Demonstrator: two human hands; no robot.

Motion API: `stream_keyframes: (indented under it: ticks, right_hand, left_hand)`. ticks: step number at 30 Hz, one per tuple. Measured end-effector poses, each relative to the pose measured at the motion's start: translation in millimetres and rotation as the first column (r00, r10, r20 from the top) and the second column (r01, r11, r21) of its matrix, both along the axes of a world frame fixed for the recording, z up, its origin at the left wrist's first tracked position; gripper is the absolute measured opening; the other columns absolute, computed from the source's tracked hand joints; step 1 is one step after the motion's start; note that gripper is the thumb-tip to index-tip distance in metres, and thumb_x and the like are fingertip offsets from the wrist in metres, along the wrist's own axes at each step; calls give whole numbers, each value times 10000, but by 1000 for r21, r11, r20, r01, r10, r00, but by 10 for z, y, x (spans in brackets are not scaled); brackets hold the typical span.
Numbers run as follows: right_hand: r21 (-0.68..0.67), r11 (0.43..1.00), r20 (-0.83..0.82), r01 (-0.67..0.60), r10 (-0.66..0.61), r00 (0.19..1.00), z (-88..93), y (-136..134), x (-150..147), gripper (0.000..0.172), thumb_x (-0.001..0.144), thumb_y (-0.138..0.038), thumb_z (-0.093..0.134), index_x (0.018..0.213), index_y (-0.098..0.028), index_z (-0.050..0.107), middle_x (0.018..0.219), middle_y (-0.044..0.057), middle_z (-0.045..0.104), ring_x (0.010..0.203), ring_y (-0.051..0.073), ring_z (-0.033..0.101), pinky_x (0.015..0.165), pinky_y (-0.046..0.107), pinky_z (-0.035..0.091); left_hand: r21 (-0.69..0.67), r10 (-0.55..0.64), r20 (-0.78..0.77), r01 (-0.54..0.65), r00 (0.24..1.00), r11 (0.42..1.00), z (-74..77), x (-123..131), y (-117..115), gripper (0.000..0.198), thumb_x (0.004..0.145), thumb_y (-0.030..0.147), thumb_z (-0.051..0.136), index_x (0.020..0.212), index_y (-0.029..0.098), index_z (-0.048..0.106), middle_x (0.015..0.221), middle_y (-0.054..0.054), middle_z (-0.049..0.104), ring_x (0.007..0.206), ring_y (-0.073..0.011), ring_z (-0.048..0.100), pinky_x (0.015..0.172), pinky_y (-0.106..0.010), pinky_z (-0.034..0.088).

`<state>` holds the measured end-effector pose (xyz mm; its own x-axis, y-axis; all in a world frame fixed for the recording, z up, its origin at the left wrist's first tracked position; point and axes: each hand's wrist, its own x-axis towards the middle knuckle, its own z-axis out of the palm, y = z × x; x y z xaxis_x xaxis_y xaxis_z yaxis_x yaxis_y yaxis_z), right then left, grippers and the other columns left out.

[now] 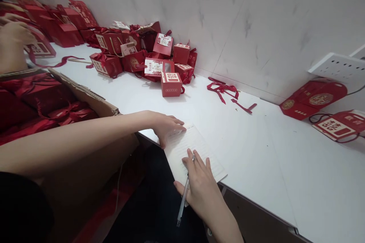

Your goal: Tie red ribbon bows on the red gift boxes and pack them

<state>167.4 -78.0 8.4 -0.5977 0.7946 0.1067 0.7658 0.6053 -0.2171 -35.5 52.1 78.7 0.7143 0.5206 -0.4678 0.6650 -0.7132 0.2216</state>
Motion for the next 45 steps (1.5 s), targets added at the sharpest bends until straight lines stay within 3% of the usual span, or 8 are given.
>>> stream_keyframes:
  ticks: [7, 15, 21, 28, 33, 36, 41, 45]
  right_hand:
    - [-129, 992, -62, -5, -3, 998, 126, 25, -8, 612, 827, -270, 470, 1363, -158, 198, 1191, 169, 523, 1275, 324, 288, 957, 625, 308]
    - [-174, 983, -108, 51, -70, 992, 261, 7, -48, 513, 817, -302, 431, 1296, -159, 316, 1070, 122, 585, 1213, 324, 396, 927, 579, 372]
    - [-225, 971, -100, 85, -110, 989, 435, 3, -37, 158, 825, -302, 417, 886, -202, 522, 876, 77, 647, 761, 232, 649, 625, 301, 496]
    - [-4, 987, -178, 160, -158, 971, 574, -46, 37, 177, 855, -292, 414, 792, -217, 562, 653, -4, 642, 420, 127, 551, 418, 218, 405]
    - [205, 966, -297, 155, -89, 951, 606, -100, 267, 416, 829, -458, 545, 1152, -197, 533, 1039, 92, 638, 875, 246, 636, 706, 314, 519]
    - [270, 930, -490, 249, -90, 867, 481, -47, 442, 751, 739, -494, 650, 1326, -132, 355, 1263, 162, 487, 1140, 316, 481, 930, 453, 426]
    - [81, 874, -660, 478, -312, 683, 253, 128, 458, 234, 774, -400, 626, 818, -174, 586, 1001, 121, 651, 888, 268, 629, 723, 338, 537]
    - [-233, 799, -644, 555, -554, 528, 100, 401, 457, 340, 696, -484, 658, 788, -160, 612, 887, 102, 680, 797, 268, 642, 586, 296, 546]
  left_hand:
    - [-29, 85, 58, -83, 995, 996, -29, 14, 26, 907, 474, 330, 715, 1317, 231, 393, 1423, -98, 327, 1248, -341, 347, 981, -451, 343]
    - [-39, 80, 55, -78, 995, 996, -13, 38, 23, 963, 412, 257, 742, 1312, 256, 401, 1423, -80, 329, 1236, -350, 353, 985, -447, 332]
    - [-61, 111, 109, -104, 988, 993, -20, 26, 39, 896, 390, 234, 746, 1247, 261, 489, 1367, -62, 418, 1186, -341, 411, 943, -420, 375]
    - [141, -126, 287, 88, 950, 986, 94, 110, -175, 560, 641, 246, 628, 1194, 265, 544, 1344, -34, 452, 1186, -263, 433, 917, -344, 378]
    - [342, -180, 369, 47, 912, 939, 149, 131, -101, 248, 842, 220, 445, 930, 266, 672, 939, -15, 678, 823, -187, 595, 670, -282, 403]
    - [401, -187, 446, -8, 875, 916, 168, 93, -32, 218, 850, 237, 457, 913, 245, 665, 907, -22, 680, 791, -173, 589, 624, -266, 387]
    - [410, -180, 501, -49, 847, 911, 160, 63, -7, 212, 863, 227, 450, 918, 209, 654, 919, -35, 682, 803, -163, 598, 674, -257, 410]
    - [485, -222, 537, -83, 814, 871, 158, 48, -60, 260, 873, 193, 411, 1064, 183, 586, 1084, -65, 635, 995, -178, 558, 881, -304, 390]
